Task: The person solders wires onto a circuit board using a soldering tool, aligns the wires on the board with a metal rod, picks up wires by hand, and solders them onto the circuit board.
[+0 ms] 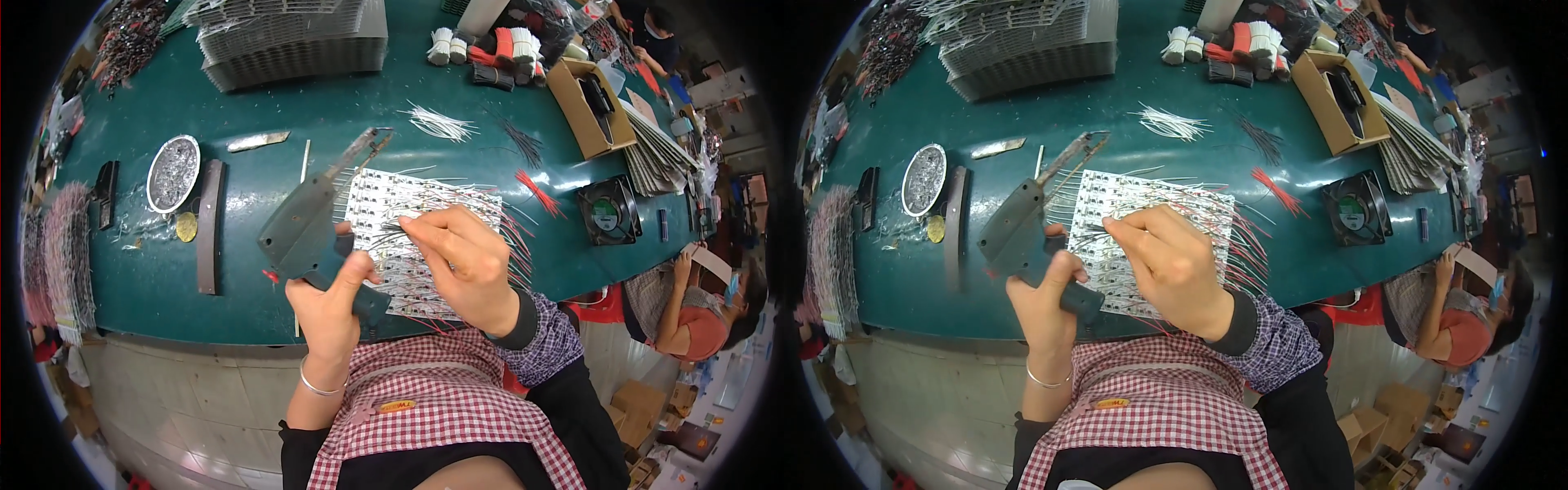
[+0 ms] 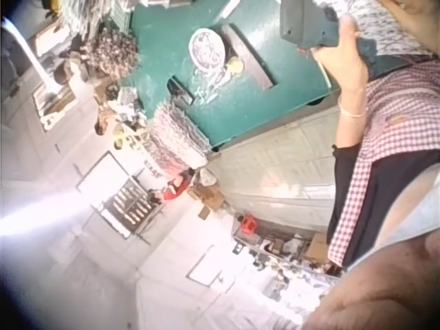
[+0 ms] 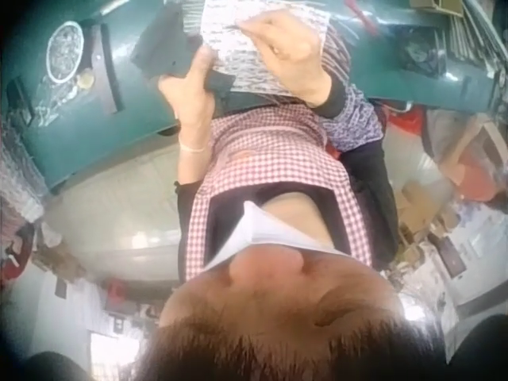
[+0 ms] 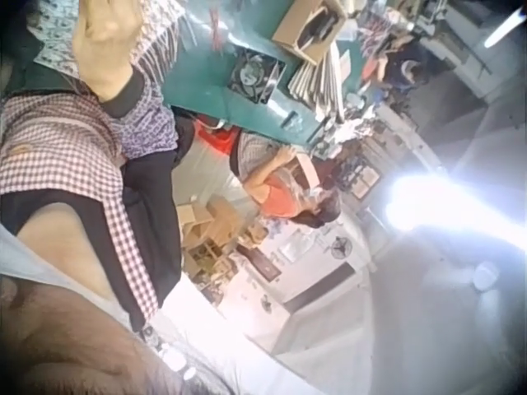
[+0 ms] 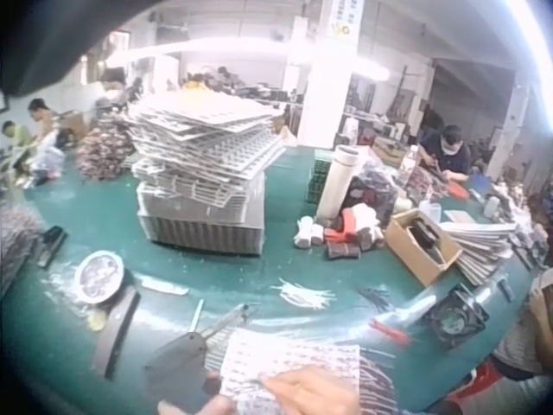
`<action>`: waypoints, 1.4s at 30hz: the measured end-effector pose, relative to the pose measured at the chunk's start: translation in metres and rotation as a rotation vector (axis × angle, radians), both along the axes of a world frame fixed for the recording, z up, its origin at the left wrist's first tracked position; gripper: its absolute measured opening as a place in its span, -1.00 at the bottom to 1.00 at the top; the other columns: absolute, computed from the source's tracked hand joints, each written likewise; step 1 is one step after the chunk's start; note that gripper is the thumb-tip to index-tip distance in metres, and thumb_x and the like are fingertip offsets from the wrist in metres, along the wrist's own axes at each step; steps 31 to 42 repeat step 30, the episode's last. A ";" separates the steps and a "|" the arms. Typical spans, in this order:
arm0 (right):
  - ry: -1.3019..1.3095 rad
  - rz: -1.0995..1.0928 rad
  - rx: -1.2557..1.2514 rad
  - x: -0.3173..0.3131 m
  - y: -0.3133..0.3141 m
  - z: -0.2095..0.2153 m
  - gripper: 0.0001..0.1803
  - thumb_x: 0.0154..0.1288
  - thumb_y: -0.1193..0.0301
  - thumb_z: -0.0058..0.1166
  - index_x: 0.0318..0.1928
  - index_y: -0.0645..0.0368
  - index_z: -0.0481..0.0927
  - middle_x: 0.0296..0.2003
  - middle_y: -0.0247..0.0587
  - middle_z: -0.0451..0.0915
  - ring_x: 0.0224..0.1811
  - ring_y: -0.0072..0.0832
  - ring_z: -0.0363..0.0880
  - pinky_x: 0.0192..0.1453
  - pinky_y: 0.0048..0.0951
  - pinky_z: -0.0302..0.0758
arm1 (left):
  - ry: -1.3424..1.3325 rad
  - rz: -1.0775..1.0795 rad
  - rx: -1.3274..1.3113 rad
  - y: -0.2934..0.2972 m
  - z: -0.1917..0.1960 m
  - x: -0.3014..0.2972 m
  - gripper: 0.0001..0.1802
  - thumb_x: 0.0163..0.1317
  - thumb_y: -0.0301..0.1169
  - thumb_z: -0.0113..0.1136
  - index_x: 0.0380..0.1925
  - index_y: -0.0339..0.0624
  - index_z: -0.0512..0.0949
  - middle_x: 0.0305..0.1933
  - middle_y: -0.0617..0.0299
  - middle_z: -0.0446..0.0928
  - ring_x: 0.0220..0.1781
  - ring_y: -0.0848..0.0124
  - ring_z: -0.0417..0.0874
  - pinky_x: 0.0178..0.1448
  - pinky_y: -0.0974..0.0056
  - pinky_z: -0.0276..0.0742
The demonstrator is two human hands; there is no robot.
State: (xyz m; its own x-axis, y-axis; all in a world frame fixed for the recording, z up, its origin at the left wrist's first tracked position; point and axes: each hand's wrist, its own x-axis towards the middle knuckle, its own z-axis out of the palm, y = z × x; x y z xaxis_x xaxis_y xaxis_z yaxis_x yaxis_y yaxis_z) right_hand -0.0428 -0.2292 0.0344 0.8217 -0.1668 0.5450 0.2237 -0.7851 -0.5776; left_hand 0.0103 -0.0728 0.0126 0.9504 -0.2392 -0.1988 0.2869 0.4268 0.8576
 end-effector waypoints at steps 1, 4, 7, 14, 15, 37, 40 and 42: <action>0.005 0.014 -0.010 -0.001 -0.001 -0.001 -0.69 0.06 0.70 0.24 -0.13 0.27 0.71 -0.35 -0.18 0.63 -0.37 -0.31 0.62 -0.33 -0.35 0.55 | 0.023 0.016 -0.030 0.001 0.001 0.000 -0.62 0.23 -0.58 0.32 0.03 -0.46 0.48 -0.33 0.11 0.60 -0.40 0.42 0.63 -0.33 0.35 0.58; 0.010 0.046 -0.036 -0.004 -0.001 -0.001 -0.68 0.03 0.68 0.24 -0.14 0.25 0.71 -0.36 -0.20 0.63 -0.37 -0.32 0.61 -0.33 -0.35 0.54 | 0.050 0.045 -0.053 0.004 0.001 0.004 -0.66 0.23 -0.61 0.26 0.01 -0.45 0.48 -0.34 0.10 0.58 -0.45 0.42 0.61 -0.39 0.35 0.55; 0.009 0.083 -0.077 -0.004 0.001 -0.003 -0.68 0.00 0.64 0.23 -0.15 0.23 0.72 -0.36 -0.23 0.63 -0.37 -0.33 0.61 -0.31 -0.35 0.53 | 0.029 -0.022 -0.041 0.006 0.001 0.004 -0.65 0.18 -0.66 0.23 -0.01 -0.45 0.48 -0.34 0.09 0.57 -0.47 0.43 0.59 -0.42 0.34 0.53; 0.100 0.119 -0.274 -0.014 0.001 -0.012 -0.73 0.06 0.49 0.13 -0.17 0.18 0.68 -0.29 -0.28 0.63 -0.19 -0.32 0.62 0.20 -0.04 0.48 | 0.038 0.099 0.179 0.000 -0.010 -0.014 -0.68 0.02 -0.63 0.23 -0.15 -0.43 0.54 -0.25 0.14 0.55 -0.48 0.47 0.50 -0.45 0.40 0.40; 0.133 0.111 -0.284 -0.016 -0.001 -0.012 -0.73 0.05 0.47 0.12 -0.17 0.16 0.67 -0.25 -0.29 0.62 -0.13 -0.33 0.61 0.26 -0.01 0.43 | -0.014 0.094 0.188 -0.001 -0.012 -0.012 -0.70 0.00 -0.62 0.23 -0.19 -0.43 0.55 -0.22 0.15 0.55 -0.45 0.49 0.49 -0.44 0.41 0.38; -0.146 -0.056 -0.177 0.000 -0.032 0.001 -0.75 0.13 0.56 0.17 -0.13 0.30 0.65 -0.28 -0.16 0.56 -0.15 -0.24 0.58 -0.05 -0.23 0.54 | -0.003 0.246 0.214 0.004 -0.043 0.020 -0.66 0.07 -0.48 0.37 -0.13 -0.31 0.57 -0.23 0.08 0.61 -0.38 0.23 0.60 -0.35 0.17 0.58; -0.146 -0.056 -0.177 0.000 -0.032 0.001 -0.75 0.13 0.56 0.17 -0.13 0.30 0.65 -0.28 -0.16 0.56 -0.15 -0.24 0.58 -0.05 -0.23 0.54 | -0.003 0.246 0.214 0.004 -0.043 0.020 -0.66 0.07 -0.48 0.37 -0.13 -0.31 0.57 -0.23 0.08 0.61 -0.38 0.23 0.60 -0.35 0.17 0.58; -0.146 -0.056 -0.177 0.000 -0.032 0.001 -0.75 0.13 0.56 0.17 -0.13 0.30 0.65 -0.28 -0.16 0.56 -0.15 -0.24 0.58 -0.05 -0.23 0.54 | -0.003 0.246 0.214 0.004 -0.043 0.020 -0.66 0.07 -0.48 0.37 -0.13 -0.31 0.57 -0.23 0.08 0.61 -0.38 0.23 0.60 -0.35 0.17 0.58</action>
